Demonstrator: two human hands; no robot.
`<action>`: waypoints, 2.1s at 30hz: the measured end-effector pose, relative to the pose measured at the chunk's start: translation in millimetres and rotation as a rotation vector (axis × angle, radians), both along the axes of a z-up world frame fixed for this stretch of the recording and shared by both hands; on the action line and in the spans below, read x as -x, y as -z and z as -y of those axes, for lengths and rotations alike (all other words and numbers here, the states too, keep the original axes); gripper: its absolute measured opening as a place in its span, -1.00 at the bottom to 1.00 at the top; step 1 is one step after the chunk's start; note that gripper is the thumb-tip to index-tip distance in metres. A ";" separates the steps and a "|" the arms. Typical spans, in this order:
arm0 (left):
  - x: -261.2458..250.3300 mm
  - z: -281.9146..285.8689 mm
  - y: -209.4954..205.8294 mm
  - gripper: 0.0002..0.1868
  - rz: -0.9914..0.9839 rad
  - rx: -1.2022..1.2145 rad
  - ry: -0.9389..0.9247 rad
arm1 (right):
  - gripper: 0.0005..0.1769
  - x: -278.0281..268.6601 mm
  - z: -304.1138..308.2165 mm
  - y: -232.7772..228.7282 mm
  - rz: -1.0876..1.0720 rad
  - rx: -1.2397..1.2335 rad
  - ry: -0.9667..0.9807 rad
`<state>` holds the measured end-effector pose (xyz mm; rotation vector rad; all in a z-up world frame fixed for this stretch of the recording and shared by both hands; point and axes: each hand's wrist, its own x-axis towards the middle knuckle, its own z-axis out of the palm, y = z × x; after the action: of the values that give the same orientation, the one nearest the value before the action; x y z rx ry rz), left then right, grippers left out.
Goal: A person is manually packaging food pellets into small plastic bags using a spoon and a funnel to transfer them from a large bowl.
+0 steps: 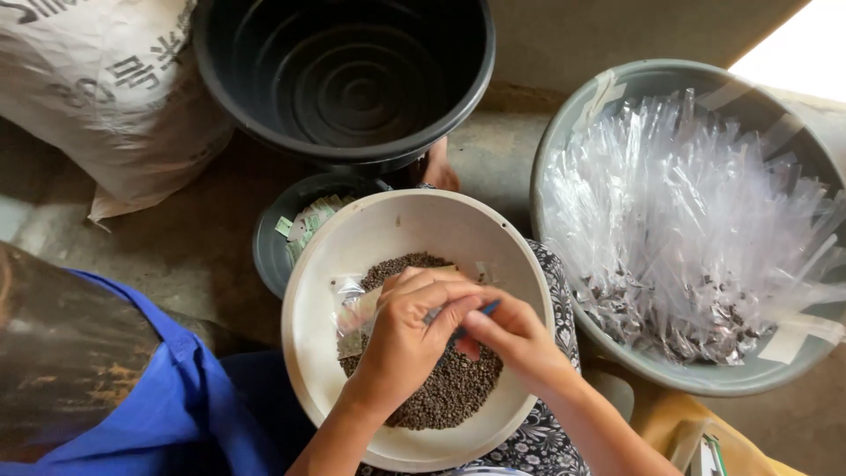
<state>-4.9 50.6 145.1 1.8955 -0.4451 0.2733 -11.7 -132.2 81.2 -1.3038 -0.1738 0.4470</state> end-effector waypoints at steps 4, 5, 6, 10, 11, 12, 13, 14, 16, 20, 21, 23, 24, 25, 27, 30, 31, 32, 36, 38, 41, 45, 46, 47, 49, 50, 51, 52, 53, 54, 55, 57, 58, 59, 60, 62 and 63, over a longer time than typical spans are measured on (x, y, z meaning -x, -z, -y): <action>26.0 -25.7 -60.2 -0.87 -0.149 0.350 0.091 | -0.81 -27.0 -1.2 24.6 0.128 -0.006 -0.222; 33.6 -32.7 -74.2 -0.85 -0.123 0.469 0.093 | -0.81 -34.0 -0.5 25.1 0.089 0.244 -0.252; 41.5 -39.4 -88.6 -0.80 -0.097 0.586 0.096 | -0.78 -40.1 0.4 25.5 0.048 0.493 -0.281; 46.7 -42.7 -92.0 -0.77 -0.085 0.564 0.028 | -0.79 -27.2 -12.2 60.6 0.061 0.975 -0.423; 45.2 -40.1 -79.3 -0.64 -0.135 0.584 -0.023 | -0.79 -19.9 -12.3 66.9 0.012 0.893 -0.404; 44.0 -37.4 -66.3 -0.51 -0.187 0.604 -0.077 | -0.77 -12.1 -12.4 73.8 -0.038 0.811 -0.389; 45.0 -35.6 -50.1 -0.51 -0.186 0.604 -0.079 | -0.77 -15.4 -8.8 70.1 -0.037 0.810 -0.390; 47.4 -33.5 -33.6 -0.58 -0.229 0.541 -0.061 | -0.73 -15.9 -4.7 67.0 -0.199 0.684 -0.250; 55.1 -25.1 -2.2 -0.65 -0.276 0.479 -0.039 | -0.67 -16.8 3.5 48.0 -0.359 0.555 -0.104; 64.6 4.3 38.3 -0.78 -0.413 0.382 -0.038 | -0.68 -21.5 12.3 -28.4 -0.167 0.186 0.079; 67.3 12.2 44.1 -0.79 -0.445 0.346 -0.036 | -0.64 -20.5 11.9 -49.6 0.033 0.223 0.072; 61.8 20.6 42.4 -0.71 -0.435 0.357 -0.077 | -0.65 -22.2 14.9 -71.6 0.279 0.394 -0.088; 55.8 24.4 41.3 -0.63 -0.416 0.366 -0.117 | -0.65 -25.8 16.1 -83.2 0.535 0.560 -0.245; 48.2 23.5 36.7 -0.63 -0.408 0.365 -0.115 | -0.65 -27.7 20.1 -82.6 0.543 0.561 -0.241; 39.0 22.5 28.7 -0.64 -0.260 0.364 -0.055 | -0.70 -26.6 28.7 -79.5 0.570 0.318 0.098; 21.0 13.0 -10.8 -0.72 -0.187 0.414 -0.155 | -0.76 -18.5 22.6 -41.6 0.584 0.436 -0.057; 18.0 7.0 -29.0 -0.72 -0.183 0.412 -0.151 | -0.76 -6.9 8.5 -19.7 0.588 0.436 -0.052; 16.3 0.9 -46.9 -0.73 -0.104 0.486 -0.191 | -0.90 6.3 -6.1 2.5 0.515 0.446 -0.196; 15.9 -12.6 -66.1 -0.75 -0.075 0.439 -0.181 | -0.29 11.2 -10.5 35.5 0.443 0.434 -0.239; 12.6 3.2 -42.2 -0.69 -0.168 0.358 -0.099 | -0.47 3.7 -12.5 -6.9 0.576 0.385 -0.096; 18.9 12.0 -5.2 -0.70 -0.529 0.325 0.172 | -0.86 -10.6 6.6 -40.2 0.771 0.424 0.121; 16.9 -9.0 38.6 -0.75 -0.676 0.421 0.401 | -0.76 -39.6 44.5 -20.3 0.534 0.223 0.362; 8.5 -10.0 51.8 -0.75 -0.674 0.421 0.402 | -0.76 -32.2 38.9 -17.9 0.536 0.224 0.363; -0.1 -11.1 64.5 -0.83 -0.340 0.077 0.073 | -0.77 -24.9 33.2 -15.9 0.578 0.224 0.358; -8.5 -13.6 66.8 -0.90 0.012 -0.261 -0.262 | -0.79 -11.0 14.8 -20.1 0.631 0.217 0.349; -5.5 -14.6 57.3 -0.84 -0.123 -0.123 -0.259 | -0.93 0.0 2.5 -25.4 0.750 0.344 0.138; -2.4 -15.2 48.4 -0.74 -0.258 0.015 -0.253 | -0.83 11.1 -9.5 -29.9 0.862 0.469 -0.077; 2.0 -11.0 49.9 -0.74 -0.267 0.014 -0.245 | -0.83 15.8 -10.6 -27.8 0.851 0.473 -0.072; 6.4 -7.0 51.5 -0.78 -0.231 -0.022 -0.174 | -0.90 20.3 -11.9 -25.6 0.779 0.389 -0.133; 5.2 -3.1 52.1 -0.71 -0.182 -0.056 -0.107 | -0.93 18.6 -13.3 -24.2 0.719 0.304 -0.194; 9.3 1.8 54.6 -0.71 -0.177 -0.054 -0.104 | -0.93 9.0 -10.4 -16.8 0.723 0.308 -0.191; 23.2 12.3 59.9 -0.60 0.061 -0.048 -0.030 | -0.69 -5.7 -3.8 -1.9 0.471 0.421 0.197; 24.6 13.2 55.6 -0.60 0.058 -0.048 -0.026 | -0.69 -4.1 -6.5 2.8 0.467 0.422 0.200; 25.9 14.1 51.1 -0.68 0.206 -0.127 -0.072 | -0.81 -2.6 -9.1 7.4 0.276 0.343 0.194; 24.2 15.6 46.4 -0.73 0.364 -0.206 -0.119 | -0.76 -4.5 -11.1 11.4 0.096 0.263 0.190; 23.5 13.9 47.9 -0.83 0.398 -0.207 -0.165 | -0.77 -6.7 -15.5 8.2 -0.027 0.153 0.257; 24.4 12.4 48.8 -0.88 0.426 -0.210 -0.213 | -0.70 -6.7 -18.3 7.1 -0.155 0.043 0.319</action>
<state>-29.3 38.2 96.3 2.0944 -0.5732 0.8084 -5.0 -113.9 74.1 -1.3049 0.1725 0.2781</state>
